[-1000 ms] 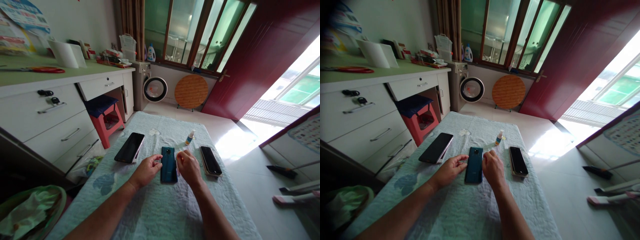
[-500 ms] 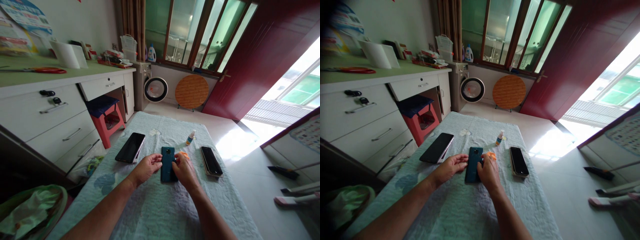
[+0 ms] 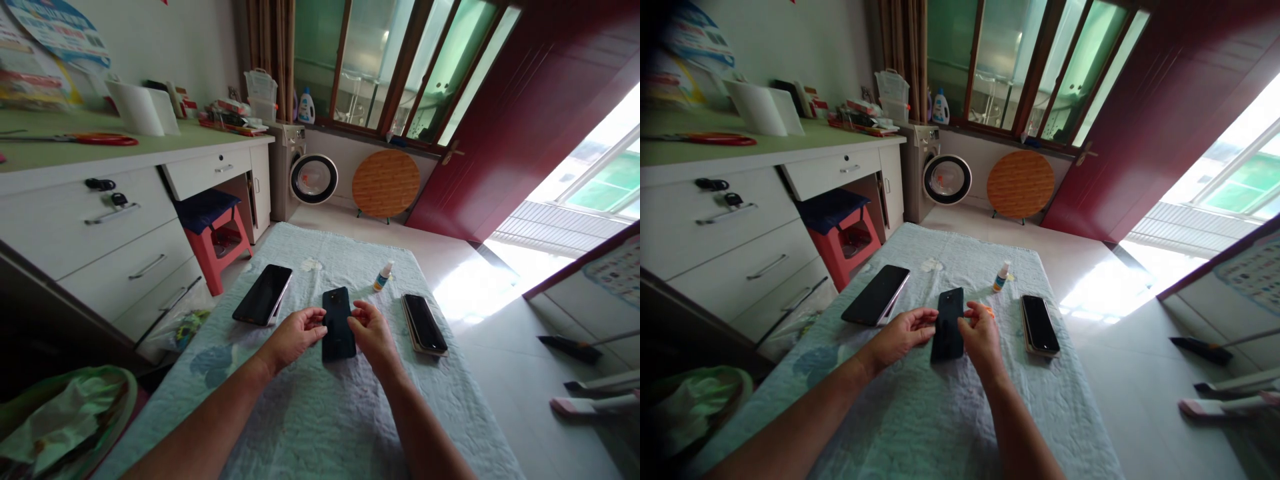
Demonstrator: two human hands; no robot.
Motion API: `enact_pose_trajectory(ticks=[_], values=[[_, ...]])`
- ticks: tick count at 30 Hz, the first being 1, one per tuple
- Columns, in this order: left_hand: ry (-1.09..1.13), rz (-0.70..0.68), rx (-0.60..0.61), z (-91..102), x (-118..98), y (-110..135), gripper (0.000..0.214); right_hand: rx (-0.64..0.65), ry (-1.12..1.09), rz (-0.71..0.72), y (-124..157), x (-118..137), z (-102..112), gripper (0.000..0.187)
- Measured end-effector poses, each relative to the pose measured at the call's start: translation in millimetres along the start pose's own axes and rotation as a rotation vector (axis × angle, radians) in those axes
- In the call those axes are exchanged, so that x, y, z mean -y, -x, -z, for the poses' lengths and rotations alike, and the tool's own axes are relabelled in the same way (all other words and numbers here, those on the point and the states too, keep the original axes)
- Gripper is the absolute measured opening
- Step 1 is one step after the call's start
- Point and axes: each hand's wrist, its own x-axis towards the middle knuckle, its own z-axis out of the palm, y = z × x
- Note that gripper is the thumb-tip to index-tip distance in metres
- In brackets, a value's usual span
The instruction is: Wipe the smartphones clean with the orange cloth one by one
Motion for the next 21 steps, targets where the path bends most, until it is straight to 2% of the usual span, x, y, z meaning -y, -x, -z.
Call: enact_pose_trajectory(ticks=[3,6,11,15,21], values=[[0.000,-0.022,0.021,-1.2,-4.3,1.1,0.050,0.113,-0.186,-0.038,5.4,7.5,-5.7,0.048],[0.005,-0.010,0.046,-2.4,-8.2,2.3,0.048,0.234,-0.227,-0.040,12.4,12.6,-12.7,0.044],[0.006,0.052,0.018,-2.5,-12.7,4.3,0.054,0.134,-0.005,0.086,19.8,9.0,-20.5,0.047],[0.024,0.044,0.021,-1.0,-15.7,5.5,0.056,0.204,0.155,0.189,26.8,10.5,-23.7,0.047],[0.019,-0.043,-0.051,0.6,-13.1,2.9,0.046,0.267,0.247,0.236,34.7,17.1,-26.8,0.041]])
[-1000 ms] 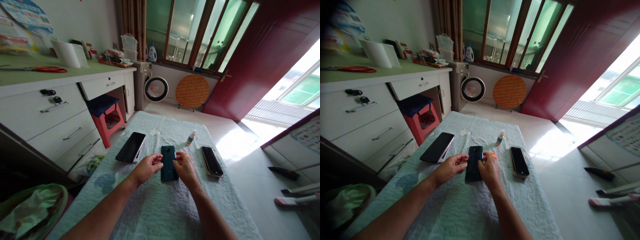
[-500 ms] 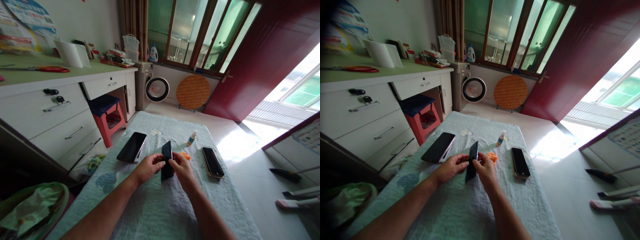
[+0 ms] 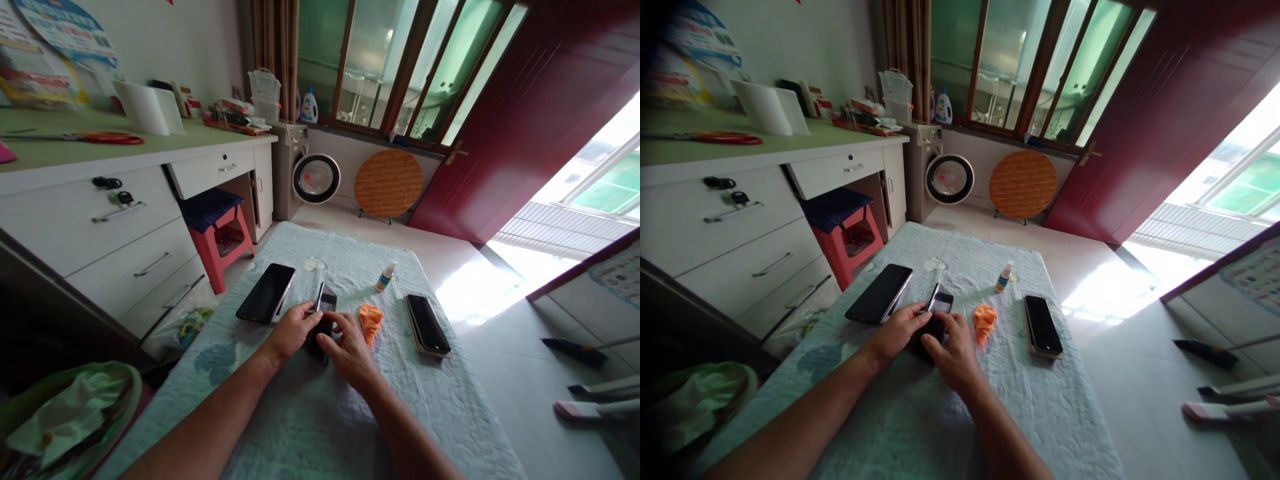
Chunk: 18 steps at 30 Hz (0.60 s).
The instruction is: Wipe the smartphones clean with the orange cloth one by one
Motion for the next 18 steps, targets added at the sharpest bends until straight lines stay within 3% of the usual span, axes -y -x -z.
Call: enact_pose_trajectory(ticks=[6,10,14,18], values=[[-0.011,0.051,-0.075,-0.7,2.2,-0.5,0.049,-0.034,0.076,-0.074,-9.5,-13.7,15.4,0.030],[-0.065,0.063,-0.068,0.9,7.3,-1.3,0.050,-0.110,0.312,-0.070,-15.3,-19.3,33.7,0.023],[-0.136,0.089,-0.044,2.4,12.0,-3.0,0.047,-0.045,0.526,-0.088,-15.2,-19.8,41.8,0.028],[-0.084,0.118,-0.013,0.7,10.5,-3.1,0.046,-0.060,0.639,-0.107,-14.0,-21.1,41.5,0.033]])
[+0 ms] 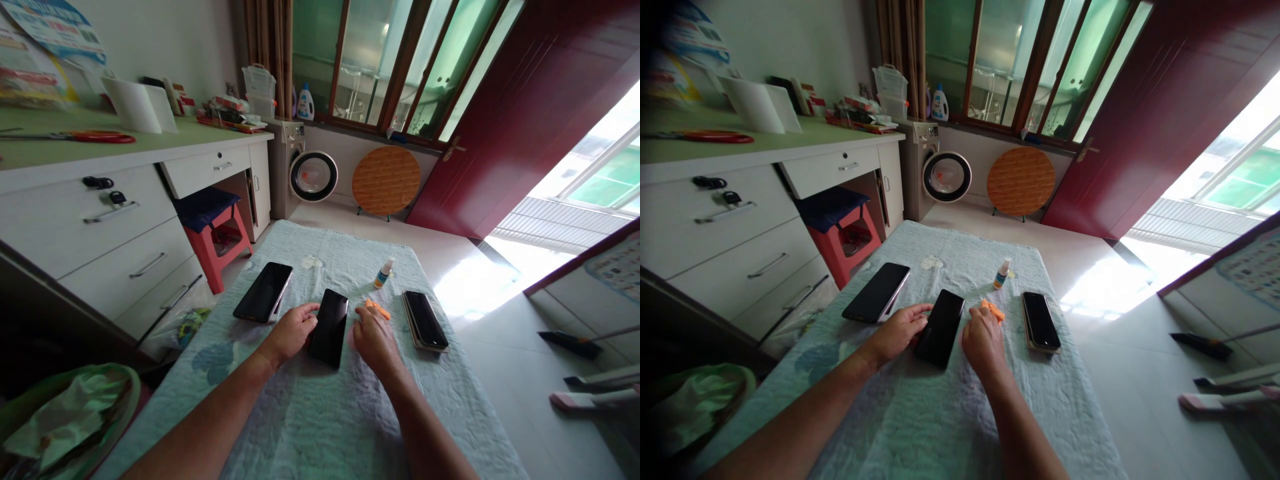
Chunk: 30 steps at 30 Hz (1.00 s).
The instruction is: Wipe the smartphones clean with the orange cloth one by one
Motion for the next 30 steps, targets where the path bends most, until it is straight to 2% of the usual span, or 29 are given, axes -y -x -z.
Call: enact_pose_trajectory(ticks=[6,10,15,25,30], values=[[0.084,0.044,0.033,-4.4,-2.0,3.1,0.048,-0.030,0.091,-0.027,-5.6,-10.3,2.5,0.030],[0.097,0.029,0.056,-4.7,-1.5,5.2,0.049,-0.084,0.056,-0.014,-4.3,-5.8,4.9,0.030],[-0.036,0.041,0.003,-4.4,-2.1,6.3,0.052,0.032,-0.086,-0.014,2.7,9.7,3.1,0.028],[-0.262,-0.108,-0.089,-5.5,1.6,5.2,0.047,0.021,-0.074,-0.020,5.9,11.1,-4.4,0.028],[-0.234,-0.124,-0.107,-6.1,0.6,6.1,0.042,0.029,-0.009,-0.049,11.3,22.2,-6.2,0.030]])
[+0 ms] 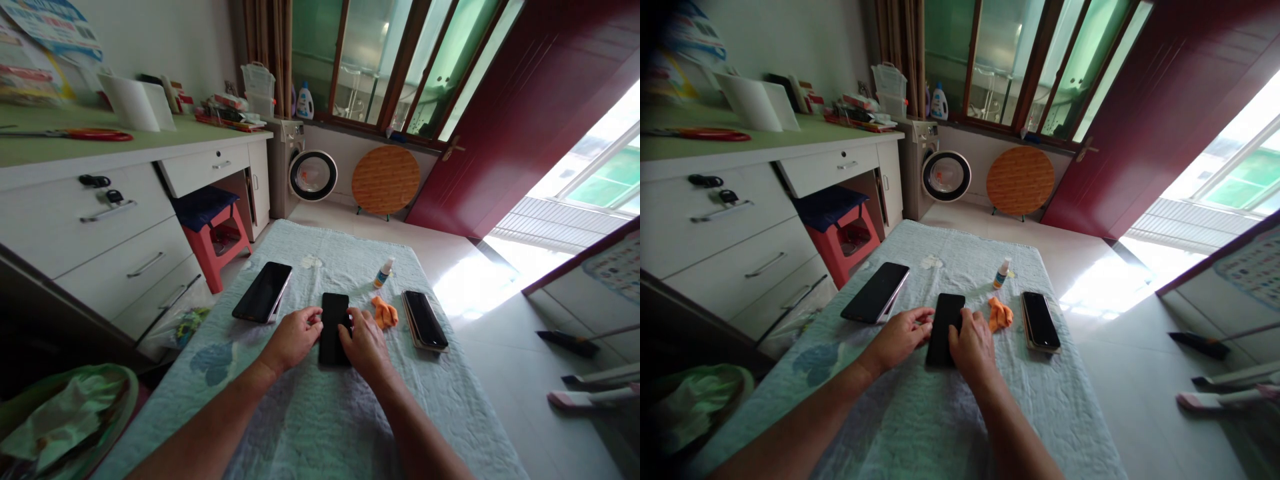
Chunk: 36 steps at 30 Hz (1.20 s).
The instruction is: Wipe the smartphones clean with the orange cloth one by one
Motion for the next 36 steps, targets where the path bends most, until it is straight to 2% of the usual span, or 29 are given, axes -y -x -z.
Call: enact_pose_trajectory(ticks=[10,13,18,22,26,31,36], values=[[0.142,0.170,0.046,0.7,-8.1,1.8,0.042,-0.025,0.091,-0.002,5.8,10.7,-7.5,0.054],[0.157,0.132,0.067,0.7,-6.3,1.1,0.040,-0.020,0.079,0.001,5.3,10.1,-6.9,0.060],[0.179,0.081,0.112,-0.5,1.8,-1.8,0.042,-0.020,0.119,0.039,2.6,5.7,-4.2,0.049],[0.166,0.042,0.105,-1.9,6.3,-3.4,0.043,-0.018,0.148,0.041,1.5,1.7,-2.5,0.051],[0.146,0.024,0.100,-2.0,7.5,-3.7,0.043,-0.048,0.150,0.033,0.5,0.3,-4.6,0.057],[0.111,-0.006,0.127,-1.6,8.9,-4.0,0.044,-0.078,0.117,0.036,-2.2,-1.6,-6.3,0.053],[0.123,0.010,0.108,-2.2,9.6,-5.0,0.045,-0.126,0.085,0.063,-2.8,-5.3,-6.9,0.057]])
